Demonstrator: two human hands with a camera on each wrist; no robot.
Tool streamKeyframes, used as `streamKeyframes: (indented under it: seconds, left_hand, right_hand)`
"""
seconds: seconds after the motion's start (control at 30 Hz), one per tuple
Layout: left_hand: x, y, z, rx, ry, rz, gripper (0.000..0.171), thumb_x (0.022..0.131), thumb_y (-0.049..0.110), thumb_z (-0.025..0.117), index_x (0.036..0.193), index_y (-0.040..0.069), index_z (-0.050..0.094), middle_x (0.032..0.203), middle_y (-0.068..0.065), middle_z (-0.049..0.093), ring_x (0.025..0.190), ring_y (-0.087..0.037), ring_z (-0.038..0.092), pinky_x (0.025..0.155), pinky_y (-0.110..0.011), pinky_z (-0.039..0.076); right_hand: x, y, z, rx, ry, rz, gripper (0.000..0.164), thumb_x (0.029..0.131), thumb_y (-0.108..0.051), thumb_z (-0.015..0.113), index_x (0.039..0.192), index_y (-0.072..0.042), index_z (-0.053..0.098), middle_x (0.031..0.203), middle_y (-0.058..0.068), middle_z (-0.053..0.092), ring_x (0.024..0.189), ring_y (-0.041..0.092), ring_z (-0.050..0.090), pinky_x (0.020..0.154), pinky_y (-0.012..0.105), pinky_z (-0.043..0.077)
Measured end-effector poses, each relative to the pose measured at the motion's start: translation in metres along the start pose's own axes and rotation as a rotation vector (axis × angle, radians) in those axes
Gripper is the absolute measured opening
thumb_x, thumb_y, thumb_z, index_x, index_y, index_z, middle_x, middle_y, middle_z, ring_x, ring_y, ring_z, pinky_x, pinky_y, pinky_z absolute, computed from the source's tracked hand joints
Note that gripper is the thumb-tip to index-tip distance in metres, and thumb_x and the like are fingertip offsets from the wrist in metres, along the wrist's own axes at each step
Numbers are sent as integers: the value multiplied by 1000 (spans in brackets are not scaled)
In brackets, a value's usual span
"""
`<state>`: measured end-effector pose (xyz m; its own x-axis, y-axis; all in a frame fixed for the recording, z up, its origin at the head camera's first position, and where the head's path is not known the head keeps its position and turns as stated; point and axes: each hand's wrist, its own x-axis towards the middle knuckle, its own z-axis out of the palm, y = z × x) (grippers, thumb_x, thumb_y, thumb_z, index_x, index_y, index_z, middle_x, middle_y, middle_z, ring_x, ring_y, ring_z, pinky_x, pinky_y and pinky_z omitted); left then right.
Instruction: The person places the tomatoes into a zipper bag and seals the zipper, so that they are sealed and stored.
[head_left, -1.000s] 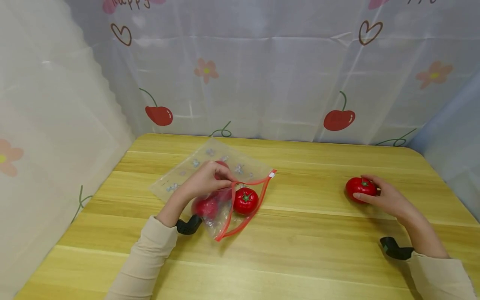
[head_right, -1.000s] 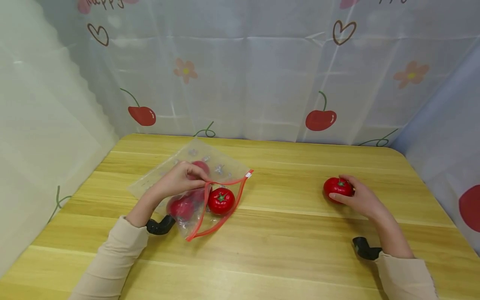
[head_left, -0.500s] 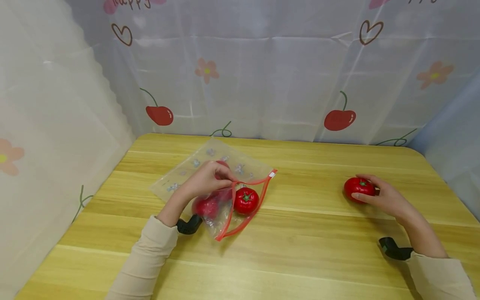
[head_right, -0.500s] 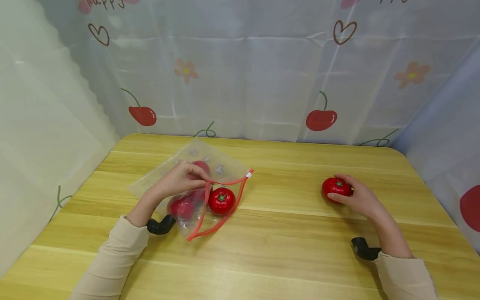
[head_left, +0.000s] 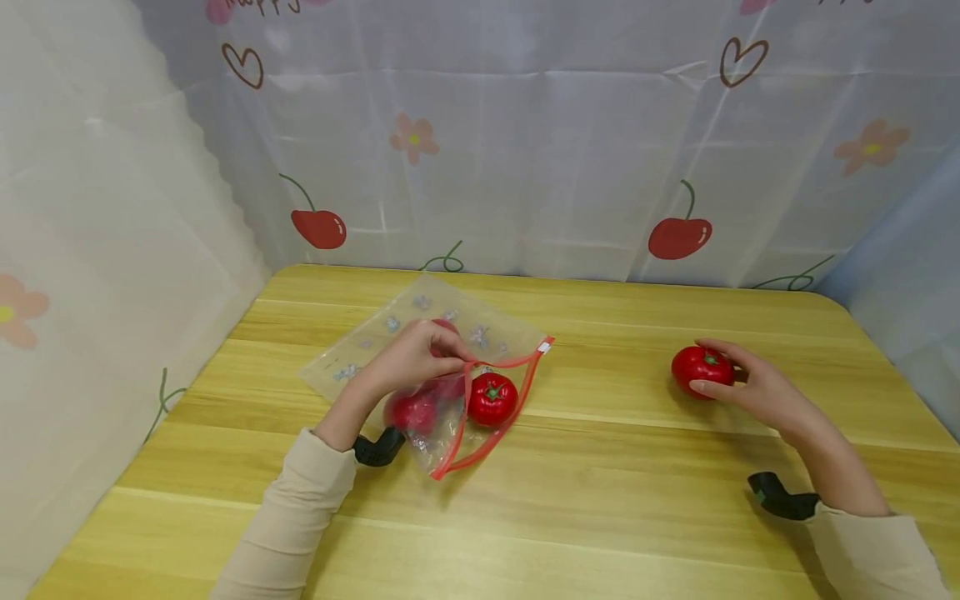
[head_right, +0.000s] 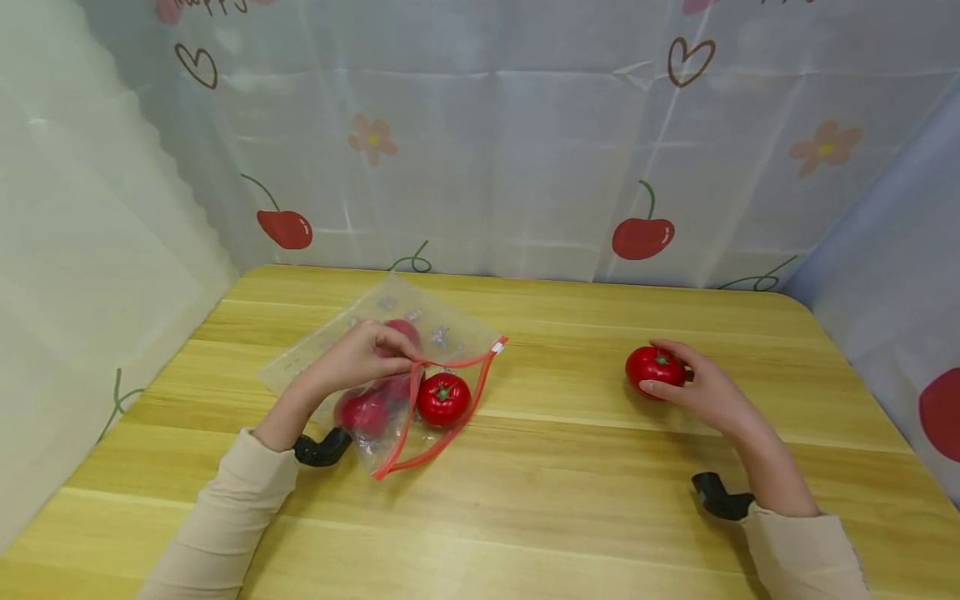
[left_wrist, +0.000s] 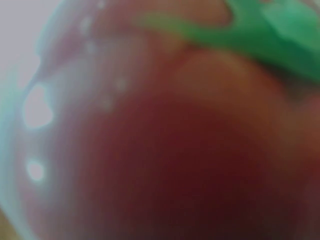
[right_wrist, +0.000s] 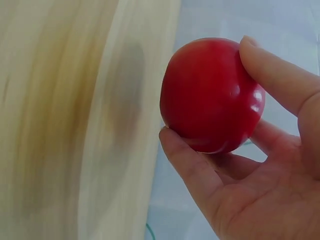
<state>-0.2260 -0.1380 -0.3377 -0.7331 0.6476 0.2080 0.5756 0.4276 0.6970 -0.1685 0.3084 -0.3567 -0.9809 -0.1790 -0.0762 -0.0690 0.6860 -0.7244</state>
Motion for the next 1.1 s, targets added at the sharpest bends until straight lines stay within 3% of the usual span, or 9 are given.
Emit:
streamKeyframes:
  seconds: [0.27, 0.5, 0.7, 1.1]
  left_hand:
    - [0, 0, 0, 4, 1, -3, 6, 82, 3, 71, 87, 4, 75, 80, 4, 66, 71, -13, 55, 61, -27, 48]
    - [0, 0, 0, 6, 2, -4, 6, 82, 3, 71, 87, 2, 75, 80, 4, 66, 71, -13, 55, 61, -28, 48]
    - [1, 1, 0, 10, 6, -8, 7, 81, 2, 71, 87, 3, 75, 79, 4, 66, 71, -13, 55, 62, -28, 48]
    - [-1, 1, 1, 5, 9, -16, 7, 82, 2, 71, 88, 5, 75, 80, 5, 65, 69, -13, 54, 60, -28, 49]
  right_hand:
    - [0, -14, 4, -36, 0, -45, 69, 90, -25, 65, 144, 2, 31, 133, 33, 36, 111, 47, 40, 81, 46, 44]
    - [-2, -29, 15, -14, -13, -98, 70, 87, -23, 68, 143, 2, 33, 131, 31, 39, 110, 46, 42, 75, 30, 48]
    - [-4, -45, 28, 31, -48, -132, 72, 86, -23, 69, 143, 0, 33, 134, 29, 38, 114, 46, 40, 78, 39, 50]
    - [-5, -68, 63, 63, -88, -166, 72, 81, -22, 74, 138, 3, 37, 129, 29, 43, 114, 47, 42, 80, 46, 50]
